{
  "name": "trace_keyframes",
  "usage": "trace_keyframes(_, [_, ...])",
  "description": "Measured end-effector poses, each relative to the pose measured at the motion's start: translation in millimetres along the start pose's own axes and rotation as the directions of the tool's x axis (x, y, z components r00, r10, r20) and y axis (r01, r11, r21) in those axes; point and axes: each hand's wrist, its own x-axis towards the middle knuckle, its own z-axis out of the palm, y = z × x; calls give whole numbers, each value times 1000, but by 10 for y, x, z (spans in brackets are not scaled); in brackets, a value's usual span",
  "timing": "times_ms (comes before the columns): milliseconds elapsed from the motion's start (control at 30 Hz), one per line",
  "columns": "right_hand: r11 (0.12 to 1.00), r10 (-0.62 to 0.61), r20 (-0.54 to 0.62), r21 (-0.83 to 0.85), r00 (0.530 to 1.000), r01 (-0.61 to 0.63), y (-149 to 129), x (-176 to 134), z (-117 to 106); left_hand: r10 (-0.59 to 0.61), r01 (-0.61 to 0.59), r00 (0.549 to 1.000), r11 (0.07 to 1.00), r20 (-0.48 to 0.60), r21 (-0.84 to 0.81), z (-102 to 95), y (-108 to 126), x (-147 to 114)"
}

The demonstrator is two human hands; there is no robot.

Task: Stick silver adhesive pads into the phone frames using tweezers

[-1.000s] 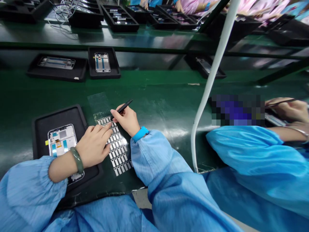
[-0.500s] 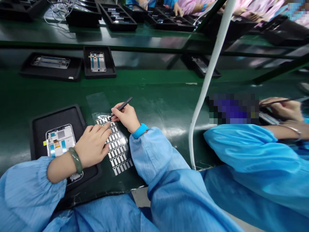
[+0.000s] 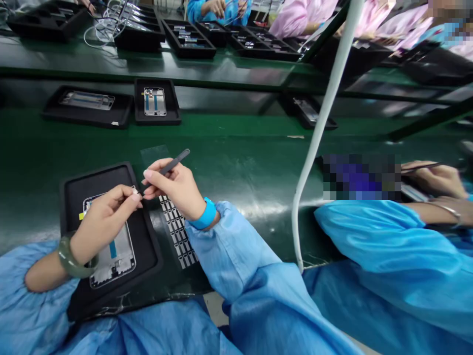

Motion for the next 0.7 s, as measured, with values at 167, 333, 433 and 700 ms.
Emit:
trace_keyframes(167, [993, 42, 189, -113, 981, -21, -15, 30, 242, -60, 45, 993, 988, 98, 149, -319, -54, -196])
trace_keyframes(333, [993, 94, 203, -83, 975, -79, 86, 218, 458, -18, -18, 997, 885, 72, 465, -702, -279, -331])
trace_keyframes(433, [992, 124, 147, -27, 981, -122, 244, 352, 571, 225, -200, 972, 666, 61, 719, -877, -520, -335])
trace_keyframes(700, [974, 146, 118, -190, 982, -122, 529, 399, 693, 320, -317, 937, 605, 141, 731, -921, -756, -413])
